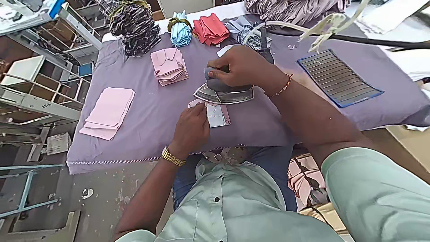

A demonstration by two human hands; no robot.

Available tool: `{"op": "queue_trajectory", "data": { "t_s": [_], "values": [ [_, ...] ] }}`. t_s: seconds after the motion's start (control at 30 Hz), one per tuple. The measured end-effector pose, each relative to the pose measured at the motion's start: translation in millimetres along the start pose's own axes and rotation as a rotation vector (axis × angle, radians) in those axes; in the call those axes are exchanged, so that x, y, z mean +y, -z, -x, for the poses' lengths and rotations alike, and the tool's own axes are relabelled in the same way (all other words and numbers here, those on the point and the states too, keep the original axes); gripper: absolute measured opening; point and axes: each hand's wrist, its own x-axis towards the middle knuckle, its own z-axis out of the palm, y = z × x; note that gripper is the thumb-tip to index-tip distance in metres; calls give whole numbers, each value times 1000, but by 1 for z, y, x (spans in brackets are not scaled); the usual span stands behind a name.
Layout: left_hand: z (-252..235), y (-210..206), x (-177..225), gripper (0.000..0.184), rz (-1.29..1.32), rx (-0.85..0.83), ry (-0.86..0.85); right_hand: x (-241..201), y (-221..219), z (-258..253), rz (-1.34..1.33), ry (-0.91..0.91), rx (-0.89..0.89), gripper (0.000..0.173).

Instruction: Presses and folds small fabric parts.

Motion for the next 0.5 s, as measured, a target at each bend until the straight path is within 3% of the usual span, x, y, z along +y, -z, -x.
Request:
{"op": "queue_trajectory", "data": {
  "t_s": [0.13,0.2,0.33,0.5],
  "values": [
    [9,2,-17,26,274,280,27,0,-4,-20,-46,96,-85,38],
    [5,11,-29,24,256,320,129,-1,-8,-24,-43,122,-100,40],
    [-15,18,-55,31,88,144,327,3,-6,-22,-61,127,-97,39],
    [-26,17,-55,19,158,24,425,11,5,-8,-103,31,-126,38]
  ]
}}
